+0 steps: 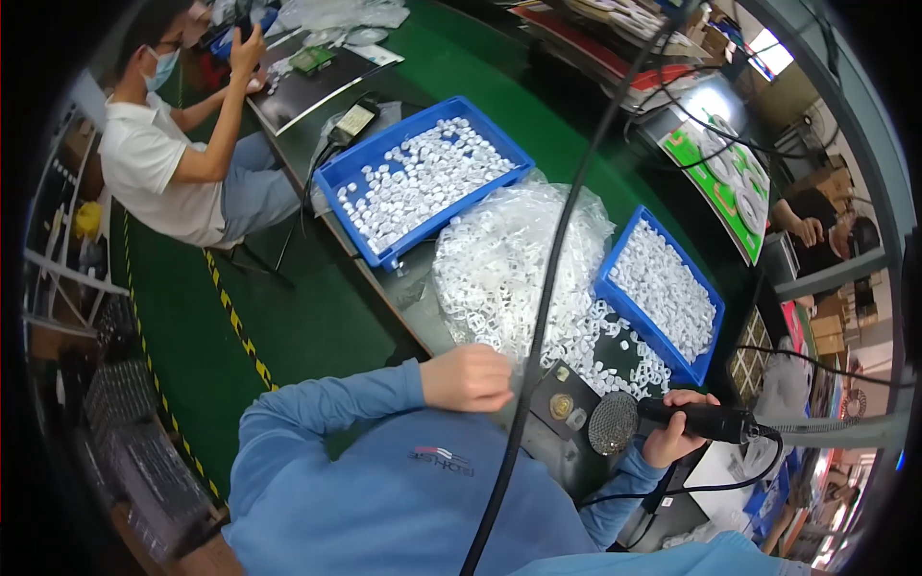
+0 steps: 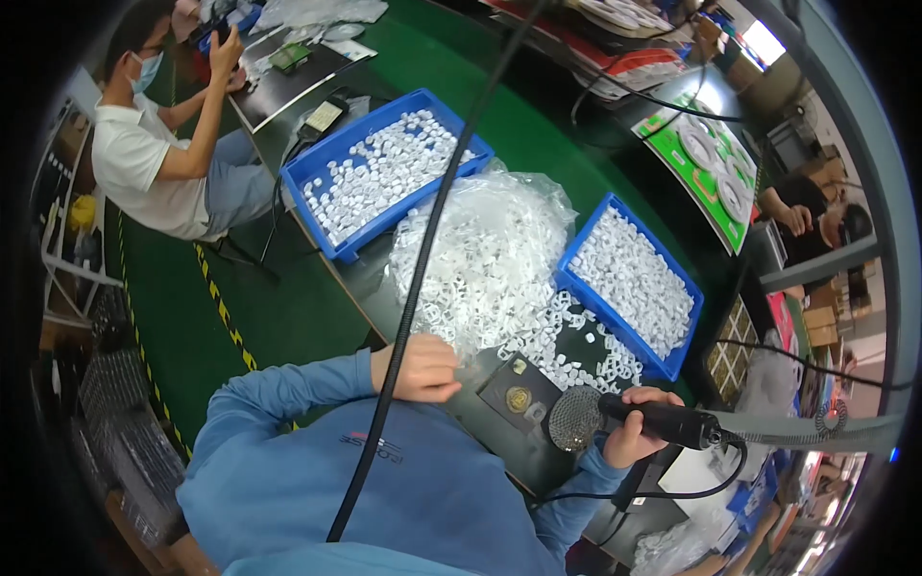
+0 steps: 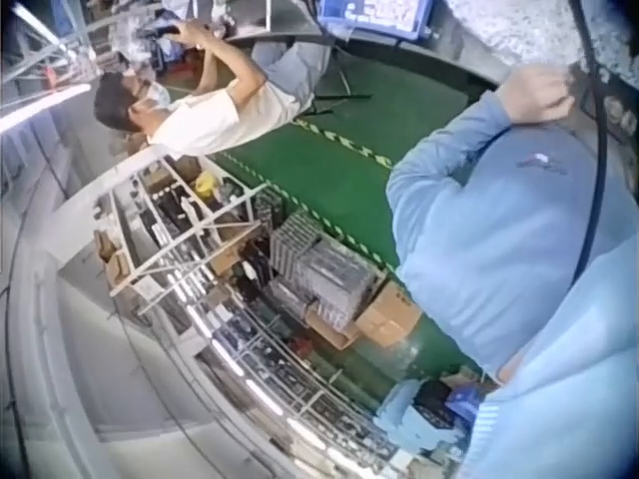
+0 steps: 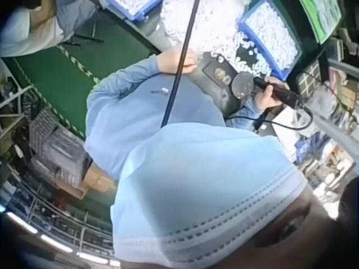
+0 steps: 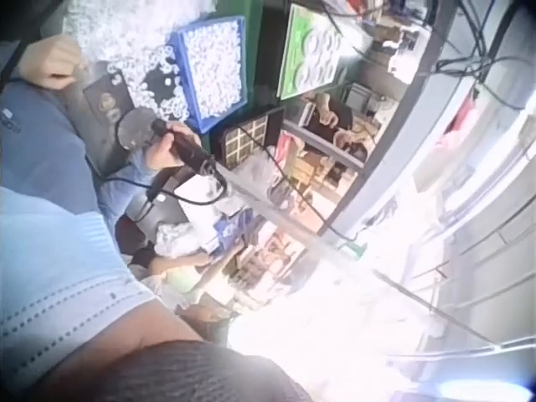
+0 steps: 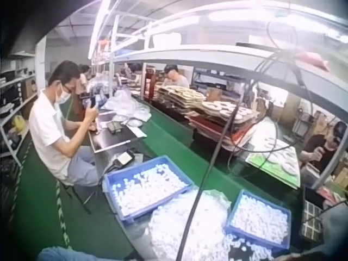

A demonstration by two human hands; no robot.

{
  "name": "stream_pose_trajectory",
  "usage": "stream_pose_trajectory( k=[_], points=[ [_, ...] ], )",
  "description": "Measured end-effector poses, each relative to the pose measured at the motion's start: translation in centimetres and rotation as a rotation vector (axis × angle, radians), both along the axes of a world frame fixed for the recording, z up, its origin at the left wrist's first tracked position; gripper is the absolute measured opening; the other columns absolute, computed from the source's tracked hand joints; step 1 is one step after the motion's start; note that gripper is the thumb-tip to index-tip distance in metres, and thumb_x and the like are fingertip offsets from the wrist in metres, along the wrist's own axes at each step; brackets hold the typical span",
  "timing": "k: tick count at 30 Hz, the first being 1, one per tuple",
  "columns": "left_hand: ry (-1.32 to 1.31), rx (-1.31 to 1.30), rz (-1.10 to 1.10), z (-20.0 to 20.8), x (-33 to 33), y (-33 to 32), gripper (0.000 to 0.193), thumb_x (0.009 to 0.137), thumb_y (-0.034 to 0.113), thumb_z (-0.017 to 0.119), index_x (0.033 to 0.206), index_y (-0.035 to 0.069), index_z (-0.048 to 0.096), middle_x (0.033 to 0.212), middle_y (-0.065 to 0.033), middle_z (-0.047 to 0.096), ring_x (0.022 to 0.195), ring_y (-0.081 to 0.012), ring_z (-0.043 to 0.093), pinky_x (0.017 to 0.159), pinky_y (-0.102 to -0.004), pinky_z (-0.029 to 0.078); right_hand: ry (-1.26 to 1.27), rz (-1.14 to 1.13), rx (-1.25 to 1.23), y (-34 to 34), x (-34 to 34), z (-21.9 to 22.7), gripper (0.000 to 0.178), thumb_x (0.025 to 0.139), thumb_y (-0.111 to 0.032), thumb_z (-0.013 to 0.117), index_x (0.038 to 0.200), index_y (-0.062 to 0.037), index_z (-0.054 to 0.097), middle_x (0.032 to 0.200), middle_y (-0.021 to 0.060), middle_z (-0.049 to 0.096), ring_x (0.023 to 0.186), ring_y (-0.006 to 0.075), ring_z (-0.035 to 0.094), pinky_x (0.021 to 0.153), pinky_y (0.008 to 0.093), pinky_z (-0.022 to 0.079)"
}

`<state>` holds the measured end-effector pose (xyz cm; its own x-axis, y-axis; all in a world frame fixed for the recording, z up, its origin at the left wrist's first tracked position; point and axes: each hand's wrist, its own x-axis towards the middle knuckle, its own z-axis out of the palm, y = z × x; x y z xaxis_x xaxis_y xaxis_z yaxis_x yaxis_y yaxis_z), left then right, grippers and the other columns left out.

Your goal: Assembling small plastic components using an electric screwdriver at a factory workbench.

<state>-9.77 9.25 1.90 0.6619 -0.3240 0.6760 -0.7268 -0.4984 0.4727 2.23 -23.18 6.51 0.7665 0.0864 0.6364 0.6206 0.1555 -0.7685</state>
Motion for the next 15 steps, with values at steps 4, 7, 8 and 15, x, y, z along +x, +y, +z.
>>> stream_pose_trajectory(
  k=[4,7,8,15],
  points=[
    [-0.137,0.129,0.113,-3.8,-0.2,0.7,0.036,0.082,0.009,0.074,0.061,0.010,0.044,0.064,-0.0059,0.044,0.058,-0.0244,0.052,0.054,-0.0380,0.043,0.030,-0.038,-0.034,0.7,0.5,-0.2,0.062,0.093,-0.024,0.069,0.139,0.0040,0.040,0.098,0.0139,0.062,0.089,0.0231,0.059,0.087,0.0378,0.048],
    [-0.199,0.155,0.209,-4.3,-0.5,0.4,0.037,0.080,0.010,0.074,0.059,0.010,0.043,0.062,-0.0050,0.043,0.055,-0.0225,0.052,0.051,-0.0357,0.043,0.048,-0.150,-0.167,0.7,0.9,-0.6,0.067,0.091,-0.029,0.069,0.141,0.0055,0.041,0.103,0.0156,0.064,0.096,0.0237,0.060,0.094,0.0368,0.046],
    [-0.204,0.146,0.208,-4.4,-0.5,0.4,0.037,0.080,0.009,0.074,0.059,0.011,0.043,0.062,-0.0047,0.043,0.055,-0.0216,0.052,0.049,-0.0349,0.043,0.041,-0.150,-0.168,0.6,0.9,-0.7,0.067,0.091,-0.029,0.069,0.141,0.0055,0.041,0.103,0.0156,0.064,0.096,0.0237,0.060,0.094,0.0368,0.046],
    [-0.234,0.117,0.255,-4.7,-0.6,-0.1,0.033,0.079,0.009,0.072,0.060,0.011,0.045,0.062,-0.0043,0.044,0.053,-0.0206,0.053,0.046,-0.0336,0.044,0.087,-0.164,-0.258,-0.1,0.6,-1.2,0.077,0.087,-0.040,0.075,0.142,0.0026,0.043,0.108,0.0141,0.064,0.099,0.0226,0.060,0.094,0.0353,0.046]
  ],
)
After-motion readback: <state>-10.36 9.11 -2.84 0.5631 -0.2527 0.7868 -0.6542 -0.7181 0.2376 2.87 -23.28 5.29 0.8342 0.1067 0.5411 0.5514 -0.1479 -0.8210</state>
